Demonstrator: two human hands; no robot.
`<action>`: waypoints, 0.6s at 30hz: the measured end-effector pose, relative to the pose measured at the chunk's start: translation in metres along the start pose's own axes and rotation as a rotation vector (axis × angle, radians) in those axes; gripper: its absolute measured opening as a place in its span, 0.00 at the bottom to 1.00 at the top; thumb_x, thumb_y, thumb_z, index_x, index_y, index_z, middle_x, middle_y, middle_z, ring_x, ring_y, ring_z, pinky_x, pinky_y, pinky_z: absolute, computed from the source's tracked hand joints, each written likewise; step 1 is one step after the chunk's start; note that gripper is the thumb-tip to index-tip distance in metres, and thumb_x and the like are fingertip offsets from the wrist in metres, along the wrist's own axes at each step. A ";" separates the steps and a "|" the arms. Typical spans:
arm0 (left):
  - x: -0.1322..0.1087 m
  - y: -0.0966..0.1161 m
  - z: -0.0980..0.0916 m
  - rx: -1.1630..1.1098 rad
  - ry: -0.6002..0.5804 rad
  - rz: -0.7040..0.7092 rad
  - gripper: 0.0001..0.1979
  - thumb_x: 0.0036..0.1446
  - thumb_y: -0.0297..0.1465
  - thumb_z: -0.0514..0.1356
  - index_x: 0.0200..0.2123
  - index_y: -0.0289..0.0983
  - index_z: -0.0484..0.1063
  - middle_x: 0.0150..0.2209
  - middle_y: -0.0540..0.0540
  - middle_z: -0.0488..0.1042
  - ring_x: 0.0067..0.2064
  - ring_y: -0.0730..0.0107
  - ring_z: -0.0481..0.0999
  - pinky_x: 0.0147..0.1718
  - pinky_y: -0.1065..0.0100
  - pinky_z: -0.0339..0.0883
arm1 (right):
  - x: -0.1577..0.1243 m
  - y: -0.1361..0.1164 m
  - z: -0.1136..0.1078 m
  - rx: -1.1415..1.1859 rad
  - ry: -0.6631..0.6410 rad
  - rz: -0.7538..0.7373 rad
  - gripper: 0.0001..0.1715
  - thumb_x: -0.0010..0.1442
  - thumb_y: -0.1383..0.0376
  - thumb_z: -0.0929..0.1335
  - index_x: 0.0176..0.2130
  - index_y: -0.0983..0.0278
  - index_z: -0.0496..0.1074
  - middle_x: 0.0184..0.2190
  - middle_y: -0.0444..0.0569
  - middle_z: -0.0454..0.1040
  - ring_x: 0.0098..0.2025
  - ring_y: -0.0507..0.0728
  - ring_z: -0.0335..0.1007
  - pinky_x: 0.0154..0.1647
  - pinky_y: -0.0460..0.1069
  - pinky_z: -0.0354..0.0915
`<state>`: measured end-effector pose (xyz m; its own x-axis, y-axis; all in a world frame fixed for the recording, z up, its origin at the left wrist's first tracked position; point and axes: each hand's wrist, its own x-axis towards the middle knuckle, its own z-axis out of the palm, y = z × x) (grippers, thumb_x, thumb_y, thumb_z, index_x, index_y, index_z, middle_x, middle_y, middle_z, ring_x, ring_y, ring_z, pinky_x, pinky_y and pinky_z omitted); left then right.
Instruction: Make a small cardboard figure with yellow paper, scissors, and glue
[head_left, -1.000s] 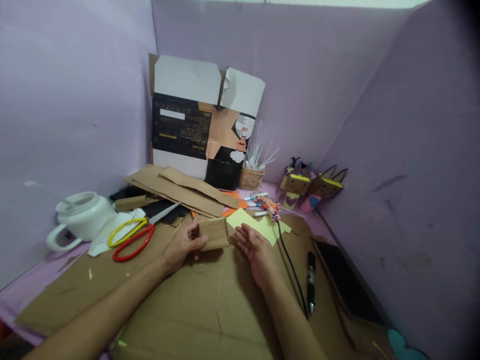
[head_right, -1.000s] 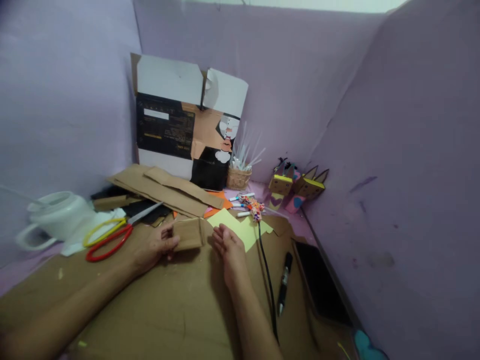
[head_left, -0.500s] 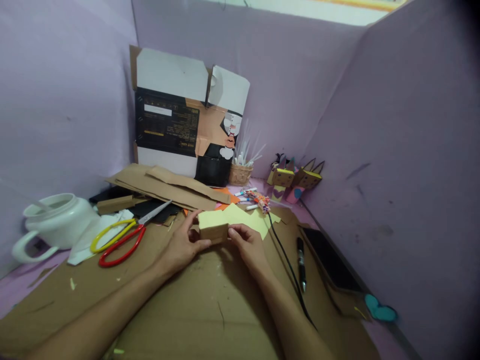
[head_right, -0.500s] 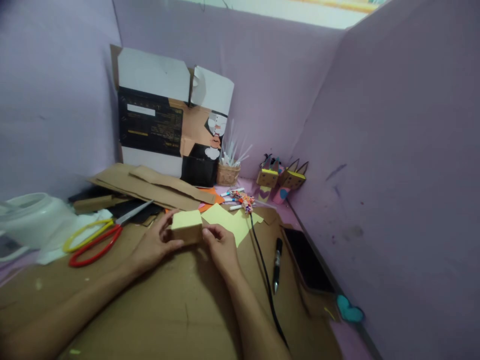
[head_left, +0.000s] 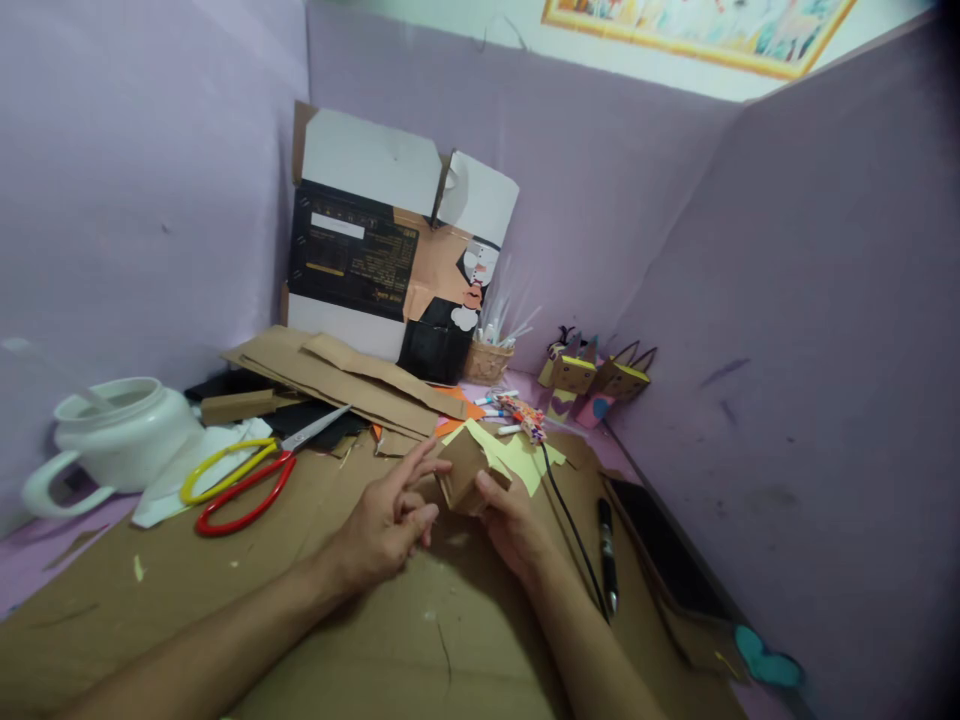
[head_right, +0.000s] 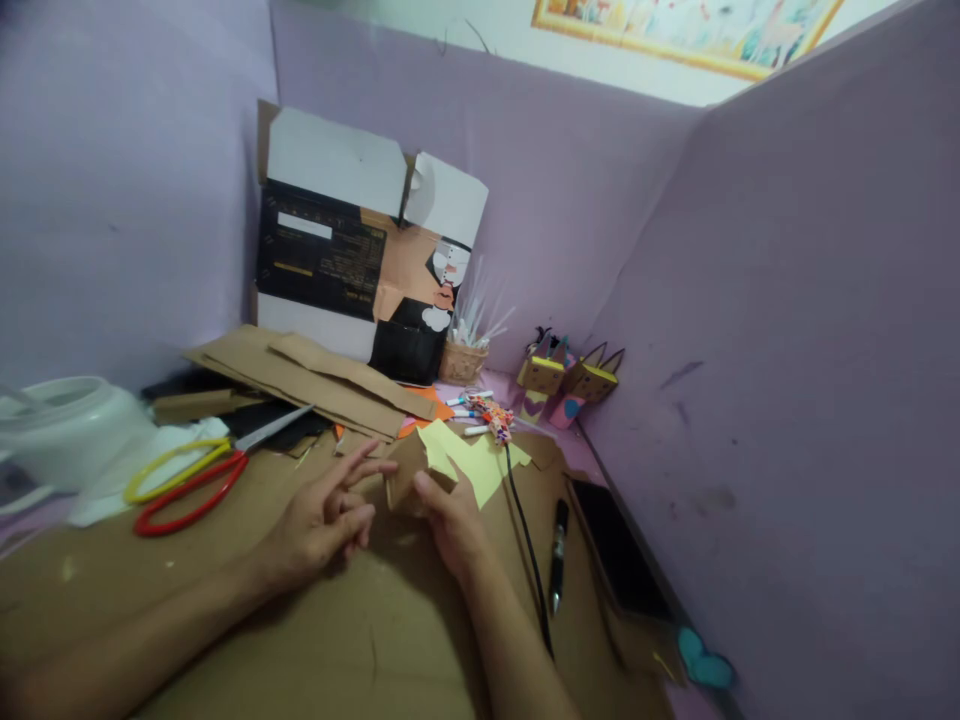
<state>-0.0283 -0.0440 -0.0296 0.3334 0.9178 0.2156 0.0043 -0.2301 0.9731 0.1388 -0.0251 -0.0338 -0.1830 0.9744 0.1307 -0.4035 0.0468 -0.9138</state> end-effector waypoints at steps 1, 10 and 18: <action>0.001 0.001 -0.001 -0.006 0.058 0.019 0.30 0.54 0.31 0.55 0.59 0.42 0.50 0.52 0.39 0.63 0.21 0.85 0.66 0.16 0.76 0.61 | -0.001 -0.002 0.000 0.078 -0.032 0.013 0.27 0.47 0.59 0.71 0.47 0.63 0.68 0.43 0.51 0.75 0.44 0.63 0.71 0.46 0.56 0.65; 0.013 0.005 -0.014 -0.156 0.130 -0.176 0.28 0.49 0.40 0.58 0.50 0.31 0.59 0.46 0.37 0.66 0.22 0.80 0.67 0.15 0.74 0.59 | -0.005 -0.003 0.005 0.206 -0.101 0.088 0.27 0.43 0.64 0.70 0.46 0.64 0.70 0.40 0.52 0.76 0.45 0.64 0.71 0.44 0.56 0.67; 0.016 -0.003 -0.010 -0.052 0.107 -0.184 0.33 0.44 0.32 0.61 0.55 0.32 0.58 0.51 0.36 0.66 0.19 0.83 0.64 0.16 0.74 0.57 | 0.002 -0.002 0.003 0.093 -0.051 0.016 0.30 0.43 0.70 0.68 0.49 0.61 0.68 0.47 0.49 0.73 0.51 0.63 0.66 0.50 0.56 0.63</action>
<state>-0.0320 -0.0252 -0.0286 0.2294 0.9726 0.0383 0.0063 -0.0408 0.9991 0.1362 -0.0235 -0.0303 -0.2350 0.9622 0.1379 -0.4807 0.0082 -0.8769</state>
